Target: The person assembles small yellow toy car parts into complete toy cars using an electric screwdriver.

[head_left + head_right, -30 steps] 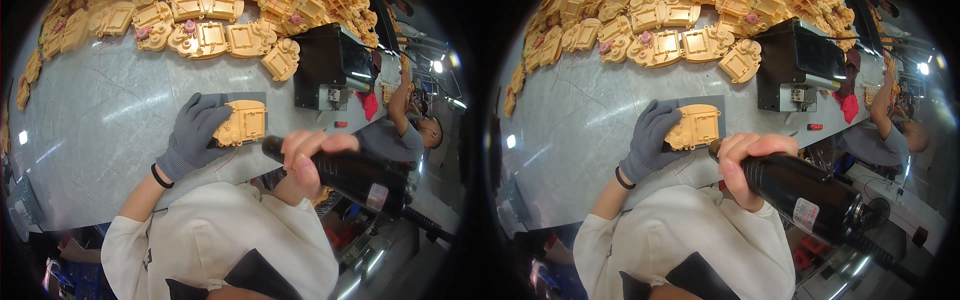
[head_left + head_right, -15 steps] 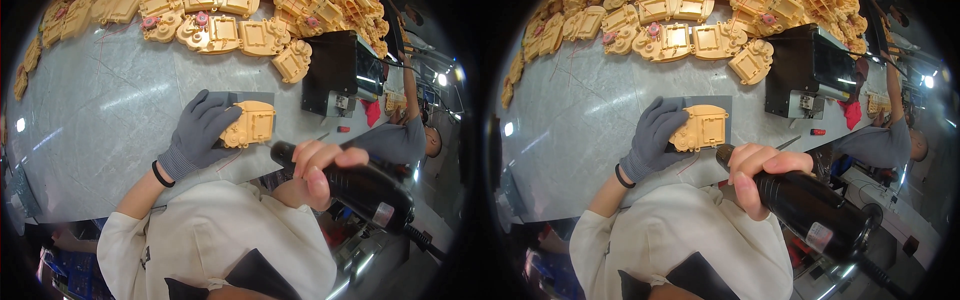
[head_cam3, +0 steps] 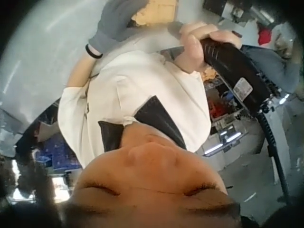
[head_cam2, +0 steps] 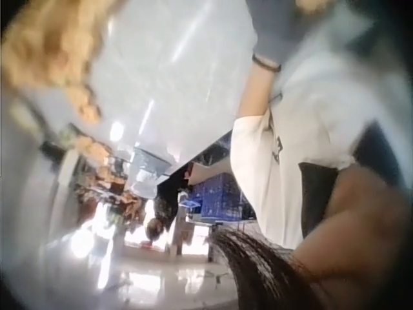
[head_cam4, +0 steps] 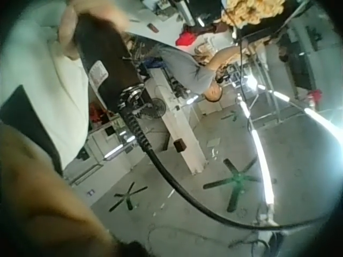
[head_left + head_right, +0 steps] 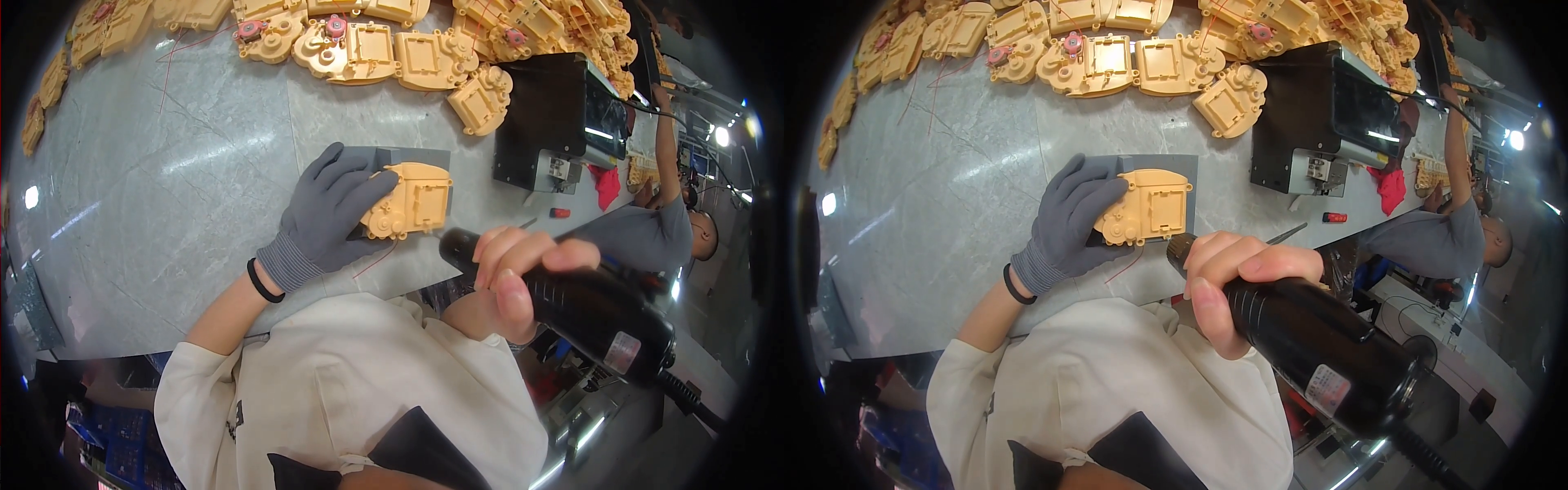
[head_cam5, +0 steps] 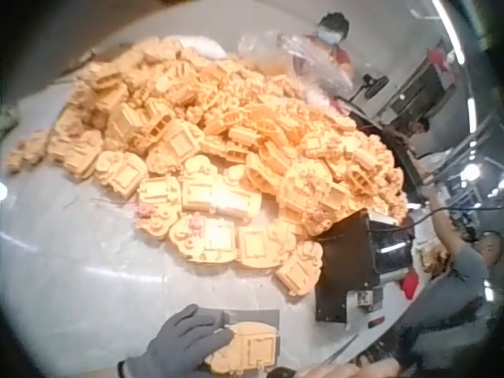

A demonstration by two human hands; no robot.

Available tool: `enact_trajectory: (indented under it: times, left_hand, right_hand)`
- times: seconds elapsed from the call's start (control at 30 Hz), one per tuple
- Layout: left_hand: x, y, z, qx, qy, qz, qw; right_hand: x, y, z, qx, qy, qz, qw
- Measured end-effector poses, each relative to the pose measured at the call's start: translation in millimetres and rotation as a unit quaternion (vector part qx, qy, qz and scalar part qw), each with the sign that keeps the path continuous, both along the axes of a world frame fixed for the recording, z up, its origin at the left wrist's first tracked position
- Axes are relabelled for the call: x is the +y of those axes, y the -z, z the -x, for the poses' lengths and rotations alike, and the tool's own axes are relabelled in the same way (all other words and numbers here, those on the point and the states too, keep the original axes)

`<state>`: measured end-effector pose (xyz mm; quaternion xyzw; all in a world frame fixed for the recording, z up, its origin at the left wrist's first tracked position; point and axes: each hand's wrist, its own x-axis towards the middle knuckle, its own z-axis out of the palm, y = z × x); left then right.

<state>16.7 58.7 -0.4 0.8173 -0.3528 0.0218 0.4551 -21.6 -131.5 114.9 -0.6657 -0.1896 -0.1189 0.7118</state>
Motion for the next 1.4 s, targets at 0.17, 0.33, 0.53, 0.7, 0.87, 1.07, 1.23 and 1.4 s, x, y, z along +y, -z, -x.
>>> enact_trajectory:
  times: [0.17,0.33,0.53,0.7,0.87,1.07,1.23,1.4]
  left_hand:
    - [0.5,1.4,1.0,-0.002,-0.001,-0.002,1.0]
    - [0.8,-0.2,0.6,0.004,0.011,-0.011,1.0]
    - [1.0,1.2,2.3,-0.006,-0.004,-0.006,1.0]
    - [0.3,-0.5,-0.9,-0.001,0.003,-0.019,1.0]
    - [-2.2,-1.6,-3.8,-0.018,0.017,0.007,1.0]
    - [0.2,-3.5,-2.9,-0.003,0.02,0.009,1.0]
    - [-13.9,-5.7,16.0,-0.035,0.024,-0.056,0.998]
    - [-23.2,-3.2,20.2,-0.058,0.035,-0.059,0.996]
  right_hand:
    - [-0.1,-0.9,-1.1,0.004,-0.01,0.015,1.0]
    - [3.6,1.4,-1.1,0.016,0.006,0.007,1.0]
    - [13.0,6.0,-2.7,-0.006,0.015,0.034,0.999]
    - [6.1,6.4,-3.2,0.005,-0.009,0.023,1.0]
    - [18.1,10.3,3.7,-0.021,0.034,0.035,0.999]
    - [-35.3,9.0,15.1,-0.024,0.111,-0.147,0.982]
    - [-120.8,-31.7,-20.3,-0.091,0.442,-0.085,0.888]
    - [-137.5,-7.6,-49.0,-0.08,0.49,-0.012,0.868]
